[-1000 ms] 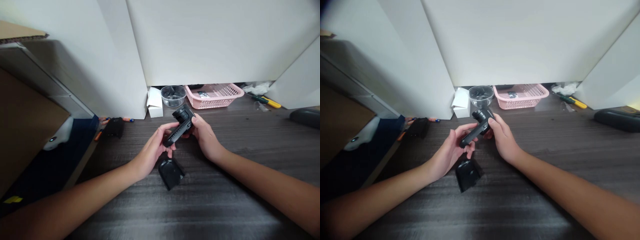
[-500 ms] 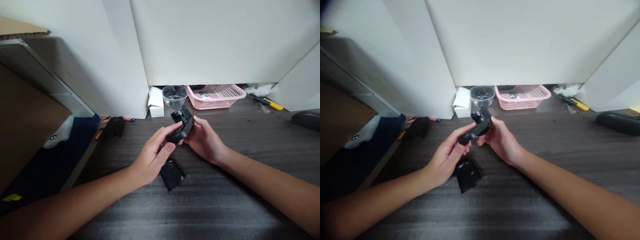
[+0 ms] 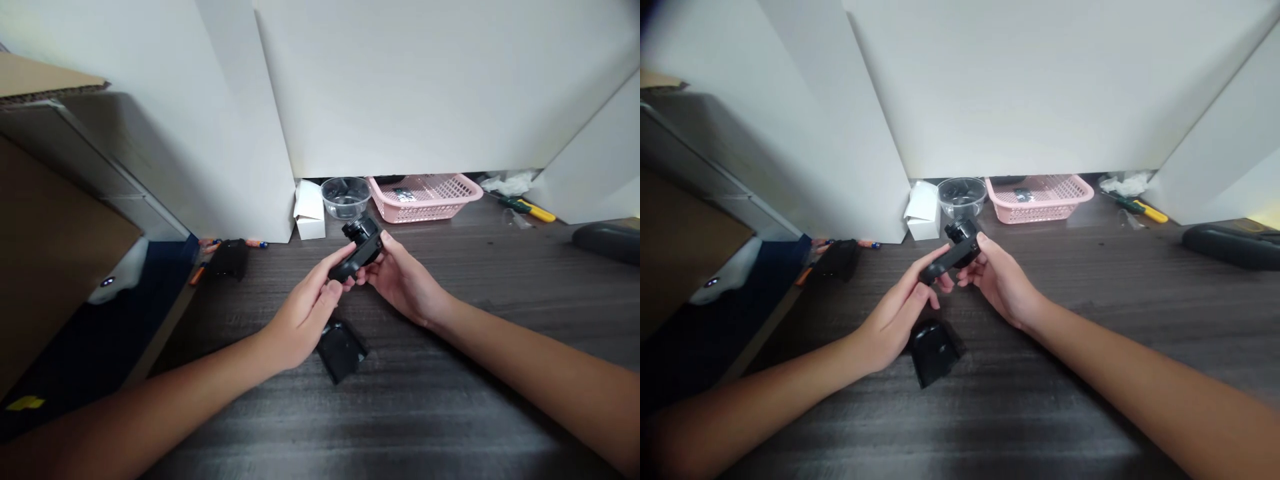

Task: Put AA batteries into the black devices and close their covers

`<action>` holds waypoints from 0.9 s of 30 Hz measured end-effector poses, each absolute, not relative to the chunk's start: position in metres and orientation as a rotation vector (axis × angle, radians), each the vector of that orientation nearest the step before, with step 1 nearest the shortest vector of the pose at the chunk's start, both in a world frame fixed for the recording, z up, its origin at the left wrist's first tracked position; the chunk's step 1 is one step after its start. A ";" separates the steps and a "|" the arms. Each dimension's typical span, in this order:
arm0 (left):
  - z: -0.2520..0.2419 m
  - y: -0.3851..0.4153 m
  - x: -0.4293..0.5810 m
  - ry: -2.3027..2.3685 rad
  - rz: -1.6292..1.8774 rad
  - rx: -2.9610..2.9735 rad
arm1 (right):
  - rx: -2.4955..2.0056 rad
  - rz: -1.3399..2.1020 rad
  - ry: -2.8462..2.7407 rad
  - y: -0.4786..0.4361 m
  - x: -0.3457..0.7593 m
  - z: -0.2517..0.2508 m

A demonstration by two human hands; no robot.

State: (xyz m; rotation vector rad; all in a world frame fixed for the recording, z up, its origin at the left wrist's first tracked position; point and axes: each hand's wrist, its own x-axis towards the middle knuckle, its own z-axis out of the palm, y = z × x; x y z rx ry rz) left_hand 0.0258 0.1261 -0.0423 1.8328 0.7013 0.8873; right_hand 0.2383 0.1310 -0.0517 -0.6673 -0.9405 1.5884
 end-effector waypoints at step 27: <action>-0.042 0.130 0.026 0.740 0.886 1.917 | -0.776 0.321 -1.898 0.100 0.242 -0.037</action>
